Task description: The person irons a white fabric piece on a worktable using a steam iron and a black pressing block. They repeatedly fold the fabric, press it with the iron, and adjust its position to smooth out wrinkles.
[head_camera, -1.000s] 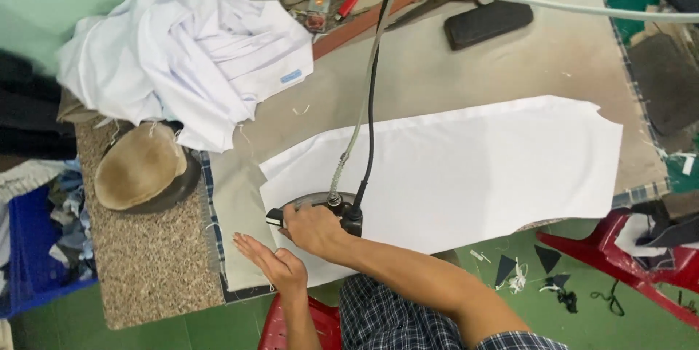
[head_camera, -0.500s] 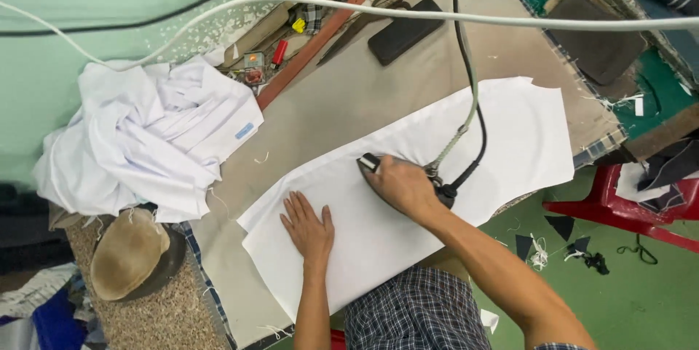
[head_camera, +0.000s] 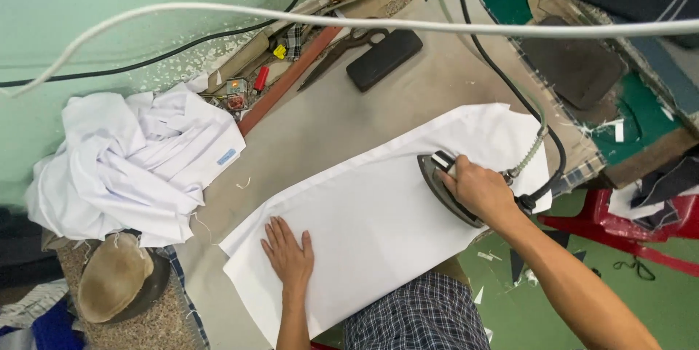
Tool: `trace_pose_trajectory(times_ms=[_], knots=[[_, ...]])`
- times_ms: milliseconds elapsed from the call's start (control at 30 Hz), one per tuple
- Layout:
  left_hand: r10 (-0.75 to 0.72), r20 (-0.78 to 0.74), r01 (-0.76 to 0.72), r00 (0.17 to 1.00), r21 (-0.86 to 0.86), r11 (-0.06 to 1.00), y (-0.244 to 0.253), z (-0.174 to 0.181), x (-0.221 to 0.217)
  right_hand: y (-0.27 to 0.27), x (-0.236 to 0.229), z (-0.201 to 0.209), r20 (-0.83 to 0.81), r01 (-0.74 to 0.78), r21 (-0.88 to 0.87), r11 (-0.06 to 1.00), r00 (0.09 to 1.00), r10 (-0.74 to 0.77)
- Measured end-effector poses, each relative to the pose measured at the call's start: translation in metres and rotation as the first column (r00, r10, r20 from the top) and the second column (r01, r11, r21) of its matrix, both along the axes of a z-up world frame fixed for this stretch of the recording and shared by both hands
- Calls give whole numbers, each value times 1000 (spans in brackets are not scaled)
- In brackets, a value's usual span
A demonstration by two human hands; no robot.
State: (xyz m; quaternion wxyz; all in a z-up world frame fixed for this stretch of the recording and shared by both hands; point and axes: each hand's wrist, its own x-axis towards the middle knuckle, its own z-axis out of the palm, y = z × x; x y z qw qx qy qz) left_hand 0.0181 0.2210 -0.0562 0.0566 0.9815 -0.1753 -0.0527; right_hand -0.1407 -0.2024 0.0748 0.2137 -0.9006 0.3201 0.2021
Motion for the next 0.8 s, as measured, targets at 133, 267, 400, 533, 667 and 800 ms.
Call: trace_pose_trajectory(times_ms=[133, 267, 400, 533, 667, 800], knots=[[41, -24, -41, 999, -21, 999, 1, -1, -6, -40, -7, 3, -75, -164, 52, 985, 983, 167], [214, -14, -214, 977, 5, 977, 10, 0, -36, -97, 21, 55, -310, -229, 195, 954, 908, 282], [427, -96, -427, 899, 17, 904, 22, 9, -100, -157, 65, 86, -382, -254, 132, 958, 879, 286], [624, -62, -626, 779, -20, 780, 22, 13, -173, -232, 122, 58, -194, -307, -53, 950, 937, 291], [646, 47, -647, 762, 7, 763, 15, 12, -217, -274, 180, 28, -143, -335, -16, 942, 933, 330], [628, 14, -628, 778, -12, 778, -17, 18, -214, -290, 186, -15, -29, -339, -23, 940, 941, 339]])
